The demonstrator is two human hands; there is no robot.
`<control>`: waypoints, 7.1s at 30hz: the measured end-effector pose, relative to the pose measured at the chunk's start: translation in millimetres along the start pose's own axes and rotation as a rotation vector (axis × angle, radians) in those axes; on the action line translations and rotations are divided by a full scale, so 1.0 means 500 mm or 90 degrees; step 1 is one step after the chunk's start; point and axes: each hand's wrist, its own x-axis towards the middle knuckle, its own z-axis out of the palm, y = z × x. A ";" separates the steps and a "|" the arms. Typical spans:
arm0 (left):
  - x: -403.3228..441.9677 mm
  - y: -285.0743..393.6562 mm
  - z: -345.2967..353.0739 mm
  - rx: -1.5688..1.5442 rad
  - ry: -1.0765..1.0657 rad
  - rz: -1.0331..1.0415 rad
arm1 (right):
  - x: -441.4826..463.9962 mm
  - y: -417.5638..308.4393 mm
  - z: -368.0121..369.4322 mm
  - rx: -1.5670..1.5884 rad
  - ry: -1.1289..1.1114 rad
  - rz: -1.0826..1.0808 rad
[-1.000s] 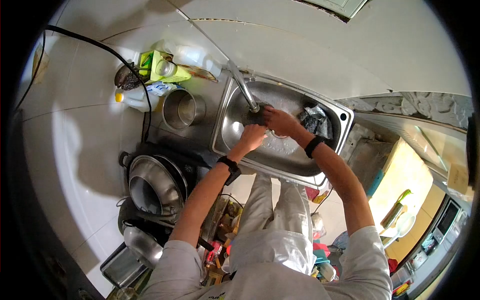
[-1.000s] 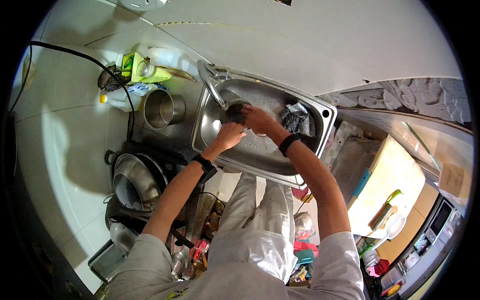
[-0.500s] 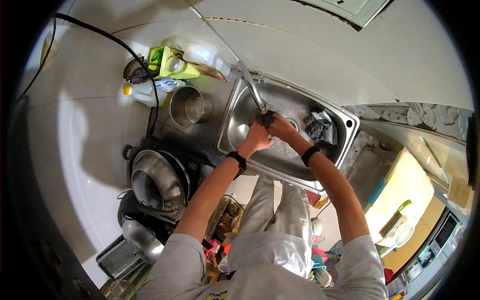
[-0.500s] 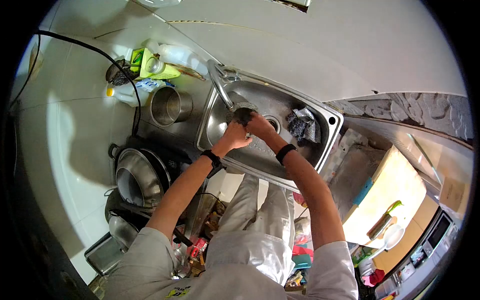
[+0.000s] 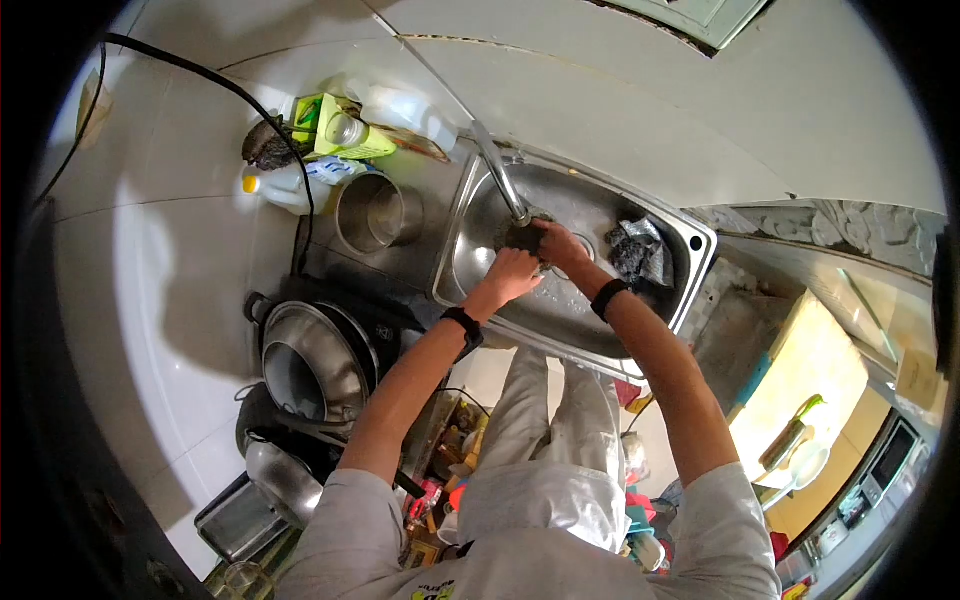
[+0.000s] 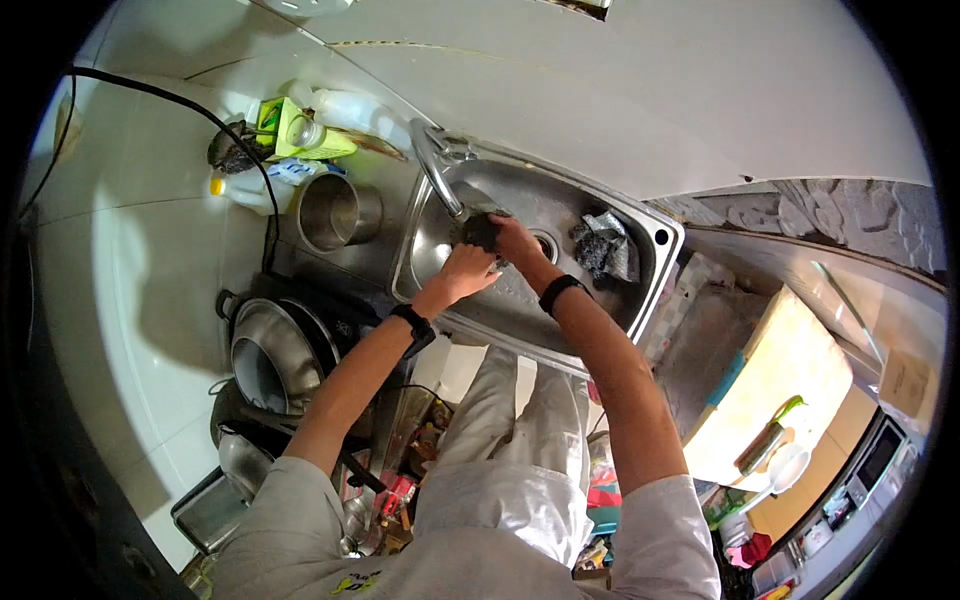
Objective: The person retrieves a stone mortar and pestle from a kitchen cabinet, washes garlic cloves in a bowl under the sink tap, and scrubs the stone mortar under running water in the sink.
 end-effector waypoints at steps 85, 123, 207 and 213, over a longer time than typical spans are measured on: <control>0.079 0.068 0.072 -0.215 0.251 -0.161 | -0.128 0.104 -0.067 0.261 0.219 0.297; 0.043 0.022 0.044 -0.045 -0.084 -0.131 | -0.055 0.011 0.016 0.066 0.282 0.013; 0.032 0.147 0.082 -0.249 0.087 -0.288 | -0.332 -0.037 0.030 0.642 0.462 0.828; -0.051 0.098 0.155 -0.048 0.262 -0.094 | -0.341 -0.049 0.037 0.571 0.377 0.774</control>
